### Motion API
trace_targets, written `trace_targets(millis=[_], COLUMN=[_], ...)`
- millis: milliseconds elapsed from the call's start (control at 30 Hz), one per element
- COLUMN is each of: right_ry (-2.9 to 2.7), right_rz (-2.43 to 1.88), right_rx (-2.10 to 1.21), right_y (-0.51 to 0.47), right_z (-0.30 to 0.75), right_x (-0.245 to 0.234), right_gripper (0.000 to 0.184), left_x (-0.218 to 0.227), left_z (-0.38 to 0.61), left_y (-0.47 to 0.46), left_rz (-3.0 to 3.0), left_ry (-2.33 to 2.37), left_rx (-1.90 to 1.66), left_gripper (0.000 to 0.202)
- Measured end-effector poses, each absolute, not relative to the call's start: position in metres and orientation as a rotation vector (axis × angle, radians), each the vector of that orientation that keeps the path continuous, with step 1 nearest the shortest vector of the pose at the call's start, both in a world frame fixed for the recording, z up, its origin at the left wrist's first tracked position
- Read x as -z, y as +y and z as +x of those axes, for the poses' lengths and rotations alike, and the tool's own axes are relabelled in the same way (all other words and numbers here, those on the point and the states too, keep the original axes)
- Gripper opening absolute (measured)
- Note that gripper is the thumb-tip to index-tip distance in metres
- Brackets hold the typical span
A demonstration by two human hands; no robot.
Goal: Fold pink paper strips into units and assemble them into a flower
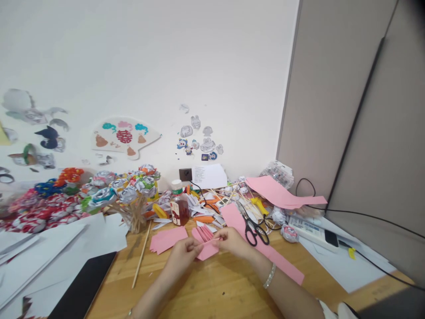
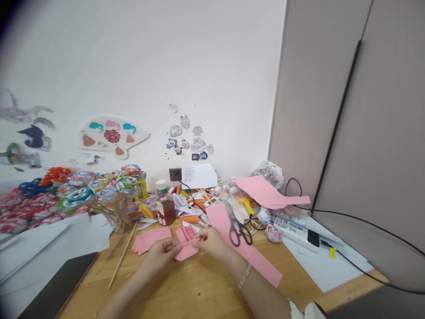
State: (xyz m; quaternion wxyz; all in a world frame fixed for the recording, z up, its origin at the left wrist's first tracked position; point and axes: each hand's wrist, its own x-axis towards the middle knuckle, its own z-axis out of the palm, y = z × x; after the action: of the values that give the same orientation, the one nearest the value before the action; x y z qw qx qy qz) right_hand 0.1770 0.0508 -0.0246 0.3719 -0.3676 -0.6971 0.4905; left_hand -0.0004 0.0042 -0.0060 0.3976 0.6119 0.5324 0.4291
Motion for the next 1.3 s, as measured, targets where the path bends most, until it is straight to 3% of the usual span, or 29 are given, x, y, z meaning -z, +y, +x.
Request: trace_targets(millis=[700, 967, 1300], right_ry=[-1.707, -1.771, -1.783], right_rz=[-0.894, -0.880, -0.841], right_rx=[-1.338, -1.101, -1.145], right_y=[0.051, 0.057, 0.061], right_z=[0.174, 0.180, 0.181], right_x=[0.027, 0.023, 0.027], right_gripper=[0.029, 0.021, 0.023], left_x=[0.008, 0.005, 0.000], left_z=[-0.001, -0.008, -0.008], left_y=[0.004, 0.006, 0.003], left_rz=[1.712, 1.578, 1.656], left_ry=[1.393, 1.394, 1.407], left_rx=[-1.079, -1.011, -0.970], left_gripper=[0.025, 0.032, 0.035])
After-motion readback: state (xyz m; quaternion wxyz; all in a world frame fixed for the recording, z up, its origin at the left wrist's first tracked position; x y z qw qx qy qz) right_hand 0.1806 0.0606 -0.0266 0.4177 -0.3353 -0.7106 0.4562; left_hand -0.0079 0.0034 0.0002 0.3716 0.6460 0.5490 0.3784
